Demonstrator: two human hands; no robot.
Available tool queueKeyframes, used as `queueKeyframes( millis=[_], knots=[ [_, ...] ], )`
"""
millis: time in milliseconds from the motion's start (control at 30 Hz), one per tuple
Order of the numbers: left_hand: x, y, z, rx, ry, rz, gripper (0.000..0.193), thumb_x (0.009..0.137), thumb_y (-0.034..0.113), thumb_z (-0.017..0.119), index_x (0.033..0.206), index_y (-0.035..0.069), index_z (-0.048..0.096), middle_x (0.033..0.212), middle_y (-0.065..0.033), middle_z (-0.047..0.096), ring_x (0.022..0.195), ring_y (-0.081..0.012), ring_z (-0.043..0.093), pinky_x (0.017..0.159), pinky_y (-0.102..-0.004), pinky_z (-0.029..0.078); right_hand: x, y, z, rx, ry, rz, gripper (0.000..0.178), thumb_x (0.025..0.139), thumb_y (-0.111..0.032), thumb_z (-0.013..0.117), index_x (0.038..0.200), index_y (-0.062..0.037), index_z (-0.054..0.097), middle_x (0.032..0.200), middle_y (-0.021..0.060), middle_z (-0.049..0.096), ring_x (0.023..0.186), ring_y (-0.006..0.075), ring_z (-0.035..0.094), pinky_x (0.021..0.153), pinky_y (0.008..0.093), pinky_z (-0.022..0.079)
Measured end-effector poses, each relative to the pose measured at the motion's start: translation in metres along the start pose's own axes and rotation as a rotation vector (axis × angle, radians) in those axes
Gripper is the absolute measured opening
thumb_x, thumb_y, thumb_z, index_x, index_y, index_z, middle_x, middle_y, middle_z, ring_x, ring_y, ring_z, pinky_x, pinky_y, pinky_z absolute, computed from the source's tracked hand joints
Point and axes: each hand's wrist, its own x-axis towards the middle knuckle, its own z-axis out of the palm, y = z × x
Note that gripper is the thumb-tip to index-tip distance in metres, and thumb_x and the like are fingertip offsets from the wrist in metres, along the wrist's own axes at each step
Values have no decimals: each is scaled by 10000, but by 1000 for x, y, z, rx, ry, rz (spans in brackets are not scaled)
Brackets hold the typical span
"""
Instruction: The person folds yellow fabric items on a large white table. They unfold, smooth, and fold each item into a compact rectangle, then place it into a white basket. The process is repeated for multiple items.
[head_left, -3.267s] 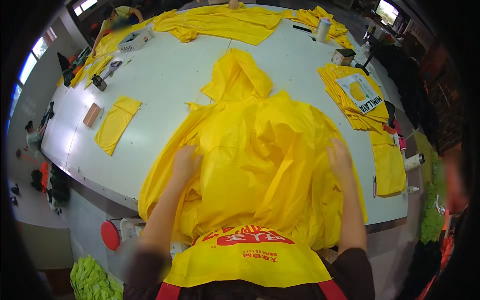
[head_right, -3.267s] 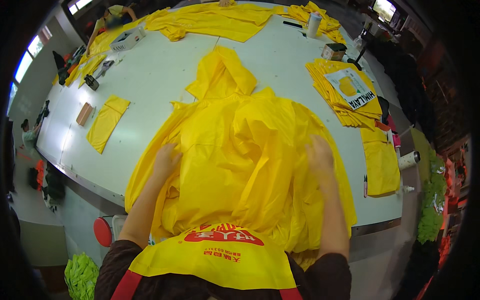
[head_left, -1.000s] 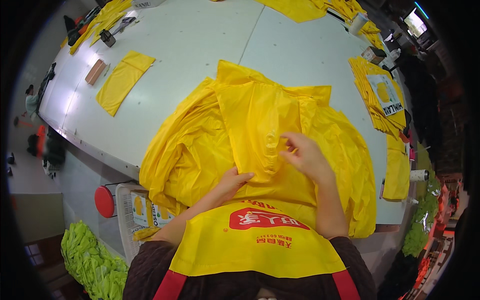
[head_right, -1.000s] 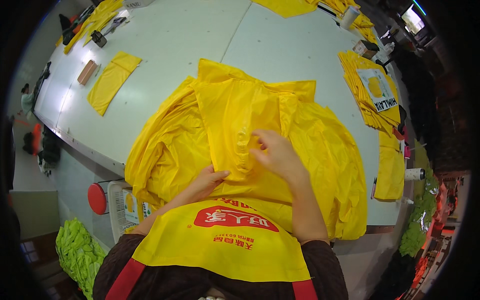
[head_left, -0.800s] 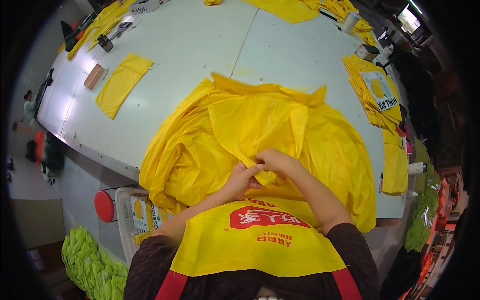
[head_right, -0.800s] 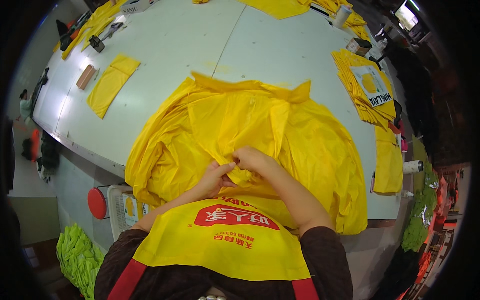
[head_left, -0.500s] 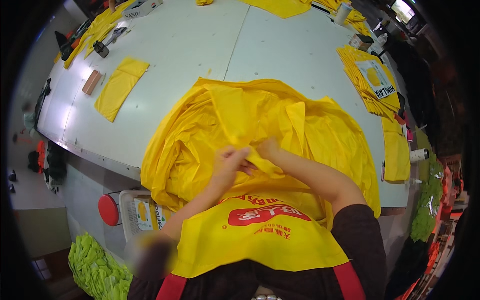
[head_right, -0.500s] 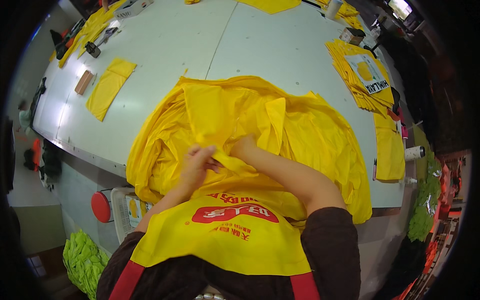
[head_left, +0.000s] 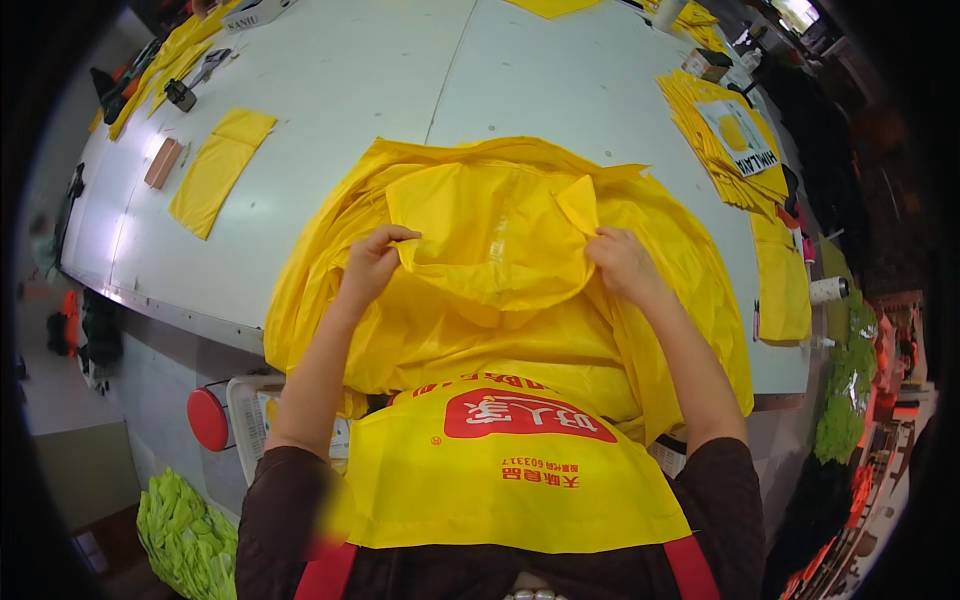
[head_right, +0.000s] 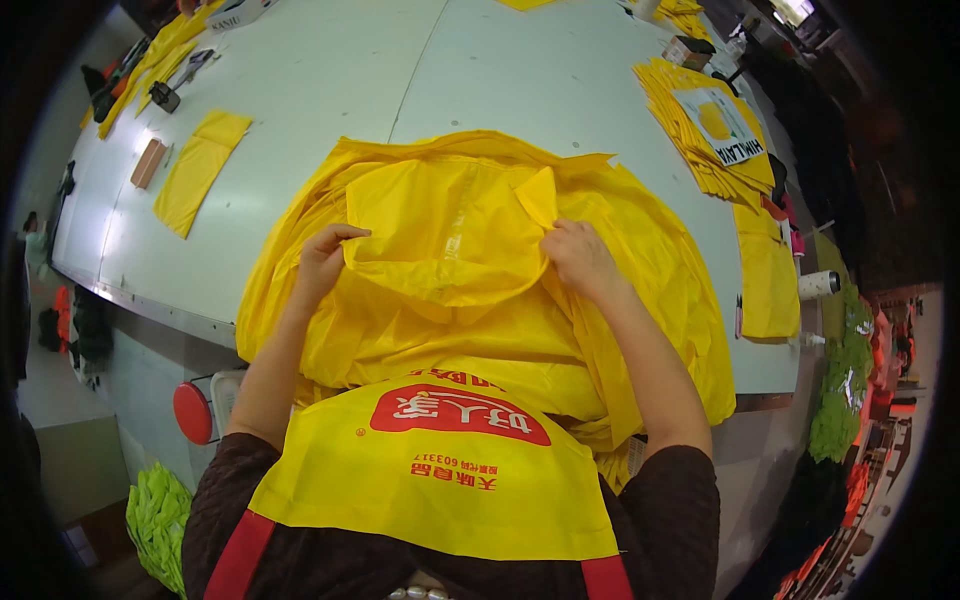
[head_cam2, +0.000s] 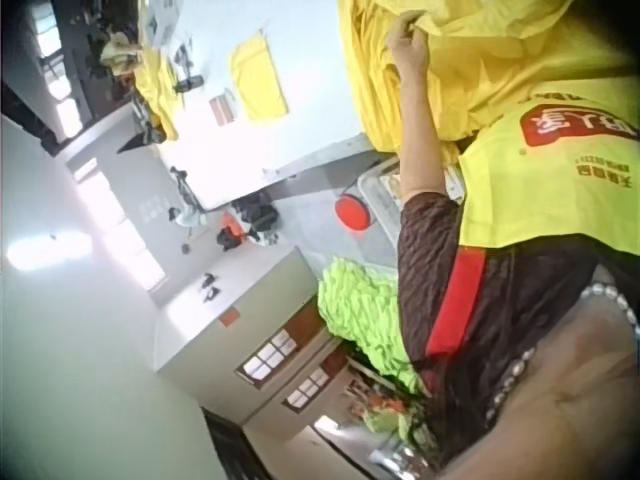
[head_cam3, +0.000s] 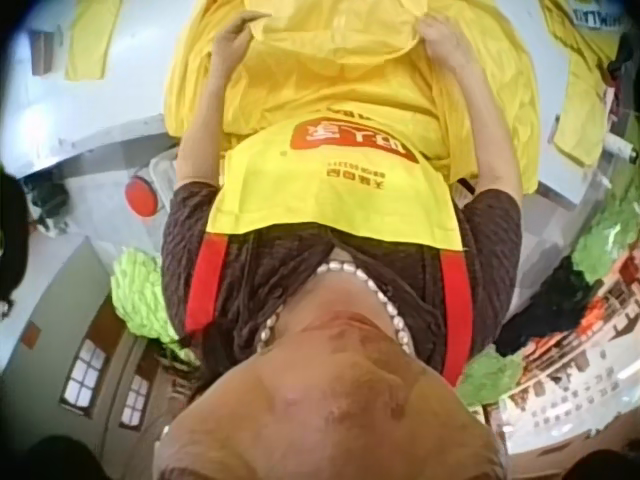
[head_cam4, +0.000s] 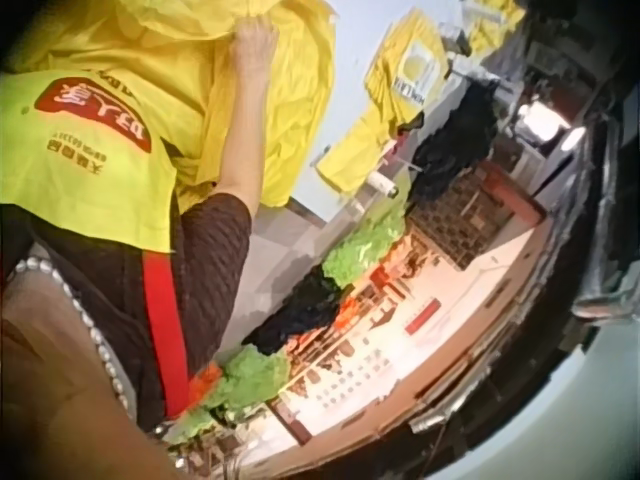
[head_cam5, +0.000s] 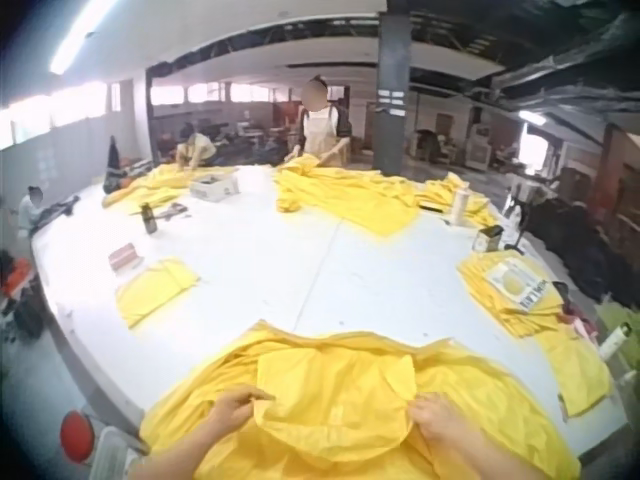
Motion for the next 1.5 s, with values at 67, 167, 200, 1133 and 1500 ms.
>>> queueKeyframes(
  millis=[67,167,200,1133,1500],
  knots=[
    [17,-1,-27,-50,-160,-153,118,822,8,577,924,-5,636,877,-43,655,825,-108,604,728,-228,478,-6,29,2,47,9,96,84,664,-89,640,742,-83,610,754,80,615,808,278,557,732,367,451],
    [47,-2,-58,392,-344,-383,145,820,129,638,895,4,639,816,-37,641,786,-125,602,687,-248,474,-20,50,-4,53,0,203,117,645,-159,695,687,-97,605,694,66,588,774,291,544,713,385,454],
    [52,-1,-61,628,-395,-451,181,816,174,661,884,8,639,799,-42,635,777,-141,602,675,-261,474,-23,50,-3,14,-33,209,132,646,-180,705,683,-97,609,683,73,579,770,295,542,708,385,458],
    [-61,-19,122,897,-832,414,713,650,328,744,1308,293,471,1444,-121,308,1336,-325,285,996,-638,234,-16,81,78,1815,775,1002,281,876,-121,581,1129,-2,555,1041,71,619,924,176,598,805,291,491],
    [-59,-25,123,833,-802,374,523,759,346,664,1262,299,531,1441,-89,332,1336,-307,288,1030,-610,199,-12,66,52,1990,810,852,134,891,-104,576,1010,-52,609,948,19,644,846,120,606,774,266,501]
  ],
)
